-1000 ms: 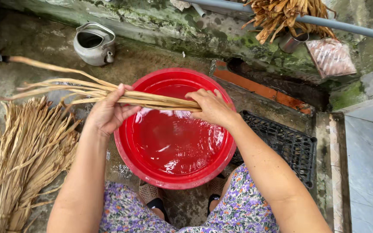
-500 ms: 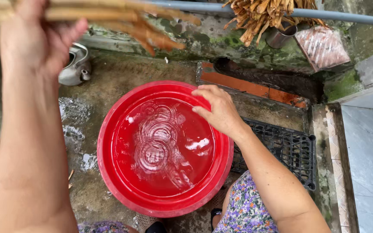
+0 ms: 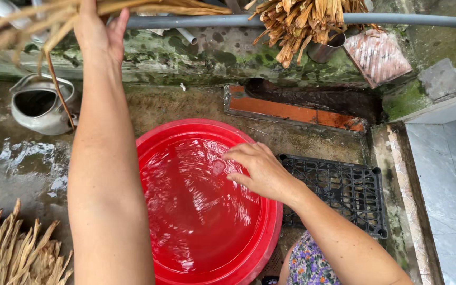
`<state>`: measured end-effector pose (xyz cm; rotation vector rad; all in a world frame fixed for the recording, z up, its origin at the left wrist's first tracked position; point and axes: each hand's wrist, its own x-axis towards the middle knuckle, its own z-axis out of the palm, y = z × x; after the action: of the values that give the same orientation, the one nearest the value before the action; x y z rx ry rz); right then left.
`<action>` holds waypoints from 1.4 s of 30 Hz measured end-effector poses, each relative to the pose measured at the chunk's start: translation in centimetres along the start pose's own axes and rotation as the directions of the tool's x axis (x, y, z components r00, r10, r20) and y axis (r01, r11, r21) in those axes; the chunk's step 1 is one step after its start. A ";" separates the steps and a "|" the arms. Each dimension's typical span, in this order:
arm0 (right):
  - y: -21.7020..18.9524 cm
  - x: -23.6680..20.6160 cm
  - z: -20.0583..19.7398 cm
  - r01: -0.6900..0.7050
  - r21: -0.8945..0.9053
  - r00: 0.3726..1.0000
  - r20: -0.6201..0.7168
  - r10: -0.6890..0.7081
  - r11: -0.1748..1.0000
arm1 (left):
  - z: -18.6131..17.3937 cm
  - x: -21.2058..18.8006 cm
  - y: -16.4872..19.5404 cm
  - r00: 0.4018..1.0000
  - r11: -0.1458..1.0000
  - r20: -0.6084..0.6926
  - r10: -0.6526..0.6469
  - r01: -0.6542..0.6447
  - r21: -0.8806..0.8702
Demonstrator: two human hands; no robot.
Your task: The person washes bundles of dried tobacco leaves in a red basin of water, rubbing and swishing the leaves, then wrings out a bundle and carries it to a wire rack, hanging it up to dry.
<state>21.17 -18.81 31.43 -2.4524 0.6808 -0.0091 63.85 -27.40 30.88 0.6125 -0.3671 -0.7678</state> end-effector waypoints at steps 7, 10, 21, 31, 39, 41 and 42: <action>0.7 -0.5 0.0 0.034 0.003 0.996 0.083 -0.035 0.999 | -3.4 2.3 -1.5 0.970 0.998 -0.238 -0.041 0.052 0.040; 0.8 -0.5 0.1 0.021 -0.001 0.992 0.124 -0.021 1.000 | -3.0 3.6 -1.7 0.973 0.992 -0.221 -0.062 0.084 0.090; 1.8 -0.9 0.1 -0.129 -0.043 0.960 0.244 0.136 0.991 | -3.6 5.2 0.8 0.813 0.947 -0.569 0.124 0.073 0.311; 1.6 -1.1 -0.1 -0.133 -0.021 0.944 0.301 0.133 0.991 | -2.3 6.0 -4.1 0.975 0.822 -0.222 0.023 0.108 0.560; 1.9 -2.0 -0.3 -0.140 -0.033 0.935 0.323 0.143 0.990 | -4.5 4.6 -2.6 0.917 0.809 -0.398 -0.025 0.253 0.530; 1.9 -2.1 -0.2 -0.161 -0.044 0.926 0.338 0.166 0.986 | -4.6 4.5 -2.2 0.906 0.720 -0.421 -0.036 0.316 0.618; 1.9 -2.2 -0.2 -0.172 -0.048 0.920 0.349 0.178 0.984 | -4.6 4.3 -1.9 0.905 0.645 -0.424 -0.038 0.346 0.681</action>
<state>18.40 -19.17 30.88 -2.3125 0.7340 0.4963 68.13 -29.92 26.50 1.5958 -0.2481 -0.6654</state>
